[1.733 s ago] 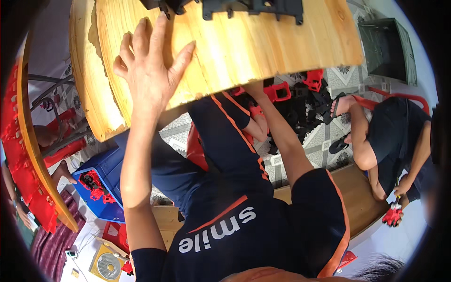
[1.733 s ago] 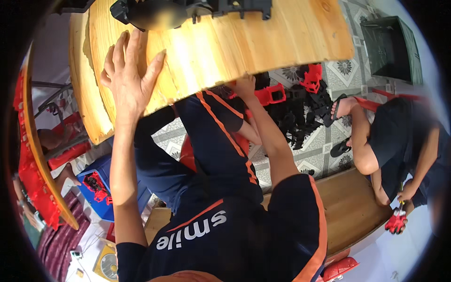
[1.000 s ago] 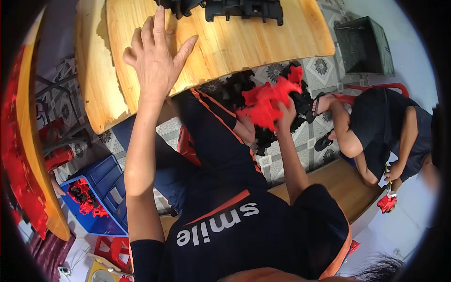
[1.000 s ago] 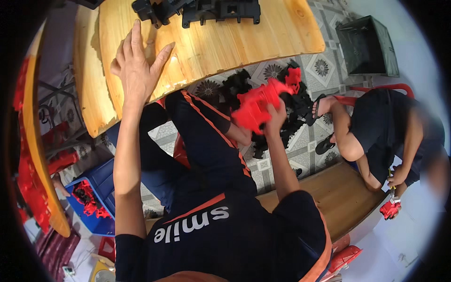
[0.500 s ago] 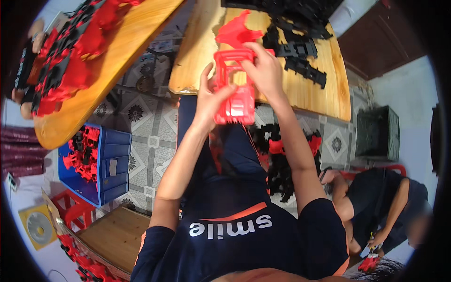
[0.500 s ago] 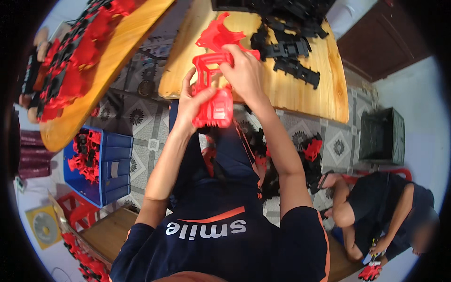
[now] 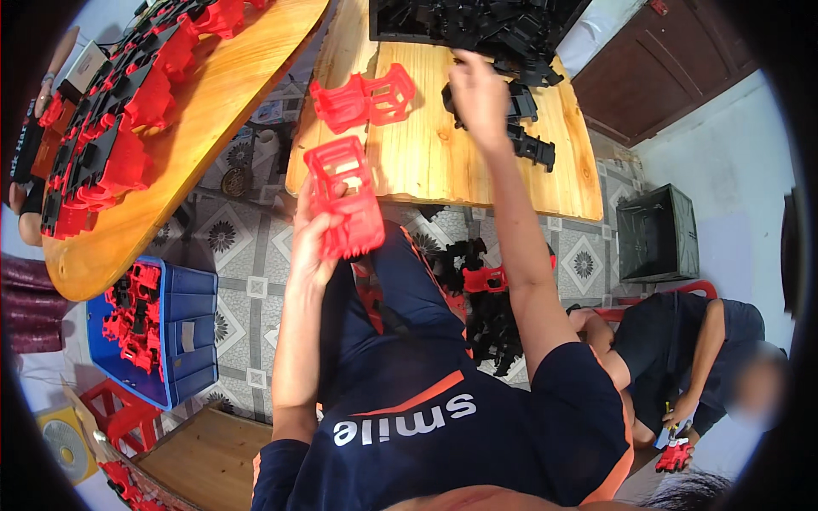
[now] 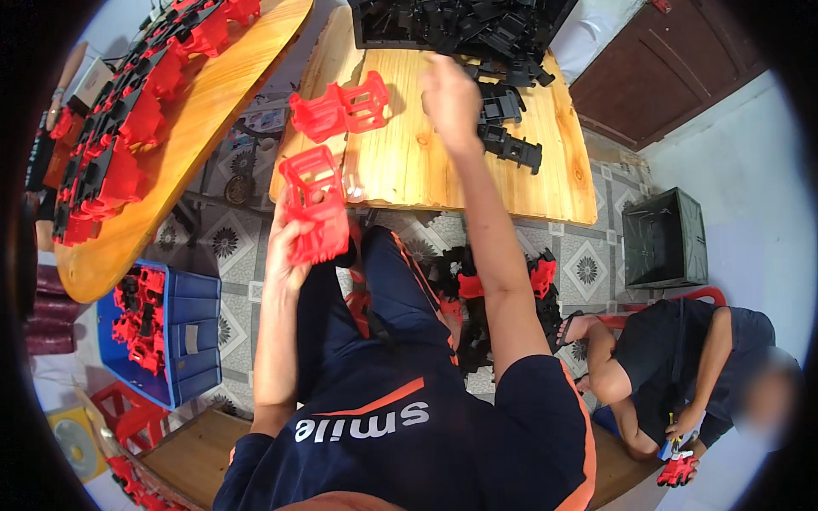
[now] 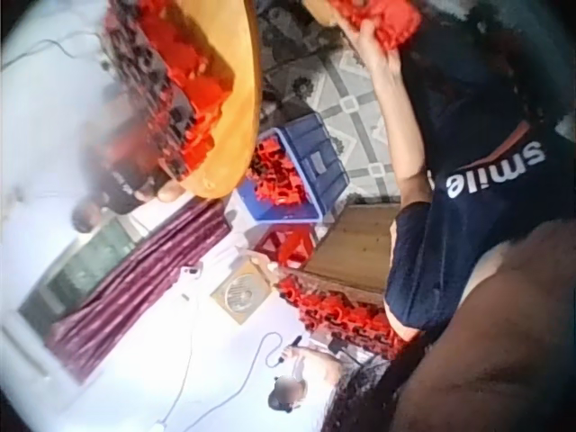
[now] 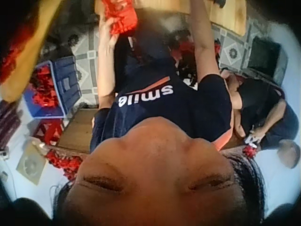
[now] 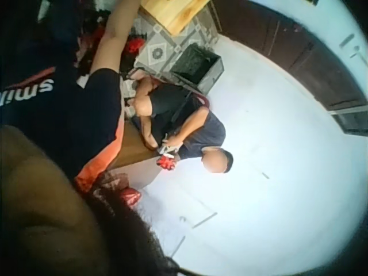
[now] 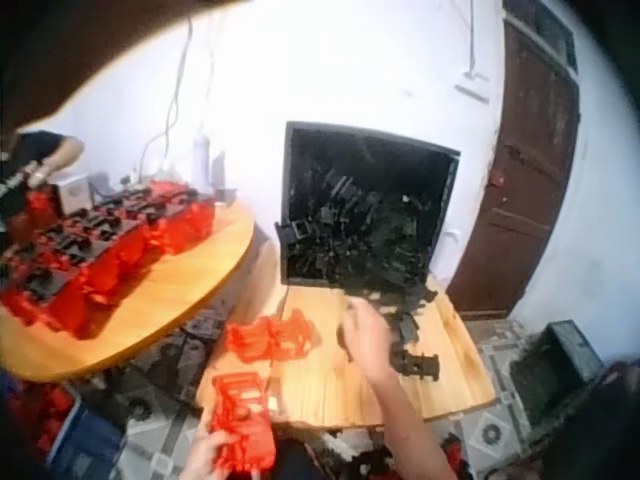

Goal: Assembling red and black plastic toy car bodies and chassis.

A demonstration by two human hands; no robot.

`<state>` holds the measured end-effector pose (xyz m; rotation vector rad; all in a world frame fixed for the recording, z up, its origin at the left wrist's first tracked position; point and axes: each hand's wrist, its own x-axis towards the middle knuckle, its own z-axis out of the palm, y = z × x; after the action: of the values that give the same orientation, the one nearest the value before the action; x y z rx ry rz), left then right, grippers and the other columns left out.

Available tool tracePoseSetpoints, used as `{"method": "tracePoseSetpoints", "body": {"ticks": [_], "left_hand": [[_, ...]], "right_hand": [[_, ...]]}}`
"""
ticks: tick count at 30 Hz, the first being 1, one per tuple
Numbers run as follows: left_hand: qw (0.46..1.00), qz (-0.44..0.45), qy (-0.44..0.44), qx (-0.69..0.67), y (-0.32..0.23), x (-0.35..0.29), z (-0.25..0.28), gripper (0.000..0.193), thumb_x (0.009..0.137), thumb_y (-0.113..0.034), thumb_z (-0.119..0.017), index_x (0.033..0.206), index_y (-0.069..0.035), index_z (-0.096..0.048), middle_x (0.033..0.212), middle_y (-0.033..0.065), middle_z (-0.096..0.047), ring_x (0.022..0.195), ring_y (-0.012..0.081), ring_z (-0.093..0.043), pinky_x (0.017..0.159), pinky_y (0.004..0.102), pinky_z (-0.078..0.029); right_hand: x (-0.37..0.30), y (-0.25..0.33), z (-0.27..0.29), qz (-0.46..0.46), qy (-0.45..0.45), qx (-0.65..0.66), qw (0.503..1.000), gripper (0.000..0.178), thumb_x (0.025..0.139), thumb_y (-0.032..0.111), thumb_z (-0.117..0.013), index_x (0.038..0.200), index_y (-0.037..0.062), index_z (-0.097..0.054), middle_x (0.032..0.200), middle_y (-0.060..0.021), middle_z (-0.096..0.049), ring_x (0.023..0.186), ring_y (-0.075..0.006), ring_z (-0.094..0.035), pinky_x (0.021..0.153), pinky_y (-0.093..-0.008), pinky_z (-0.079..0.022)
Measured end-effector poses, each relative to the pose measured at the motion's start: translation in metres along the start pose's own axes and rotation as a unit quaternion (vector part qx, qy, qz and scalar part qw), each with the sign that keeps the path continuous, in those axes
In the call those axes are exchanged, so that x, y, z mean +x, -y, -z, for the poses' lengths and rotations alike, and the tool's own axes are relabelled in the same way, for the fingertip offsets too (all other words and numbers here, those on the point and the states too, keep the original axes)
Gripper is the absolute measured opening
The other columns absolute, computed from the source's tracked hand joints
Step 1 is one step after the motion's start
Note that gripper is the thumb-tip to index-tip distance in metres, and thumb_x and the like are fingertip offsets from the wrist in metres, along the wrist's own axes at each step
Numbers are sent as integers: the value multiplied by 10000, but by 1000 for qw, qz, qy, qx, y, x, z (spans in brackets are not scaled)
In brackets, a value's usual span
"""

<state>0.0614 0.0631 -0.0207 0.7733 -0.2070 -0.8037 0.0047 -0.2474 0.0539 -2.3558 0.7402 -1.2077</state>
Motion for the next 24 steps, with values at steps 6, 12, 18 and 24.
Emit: {"method": "tracePoseSetpoints", "body": {"ticks": [6,12,18,24], "left_hand": [[981,21,96,-166,10,-28,-6,822,867,-299,-708,1523,-139,-239,1483,150,-387,1261,333,-523,1045,489,-458],[993,57,39,-98,12,-26,-33,581,1009,-383,-486,1504,-180,-260,1376,103,-481,1151,323,-602,867,447,-573],[1000,5,6,-7,12,-24,-34,684,971,-396,-579,1521,-194,-226,1383,87,-429,1117,179,-534,895,376,-550],[996,-56,35,66,17,-22,-31,822,933,-436,-624,1548,-162,-152,1489,118,-308,1163,186,-492,1009,358,-435]], "right_hand": [[-1,-80,36,-69,148,-233,959,319,776,318,-739,963,60,-726,937,-187,-681,901,-341,-665,777,-457,-503],[-12,-87,18,30,112,-359,926,278,805,277,-711,953,43,-726,900,-172,-658,883,-321,-651,754,-466,-476],[-44,23,100,59,-2,-16,998,177,815,79,-670,980,26,-707,889,-130,-634,816,-260,-632,742,-388,-524],[-120,126,100,290,165,96,938,367,692,-42,-743,1047,37,-688,942,-94,-610,830,-270,-606,733,-350,-477]]}}
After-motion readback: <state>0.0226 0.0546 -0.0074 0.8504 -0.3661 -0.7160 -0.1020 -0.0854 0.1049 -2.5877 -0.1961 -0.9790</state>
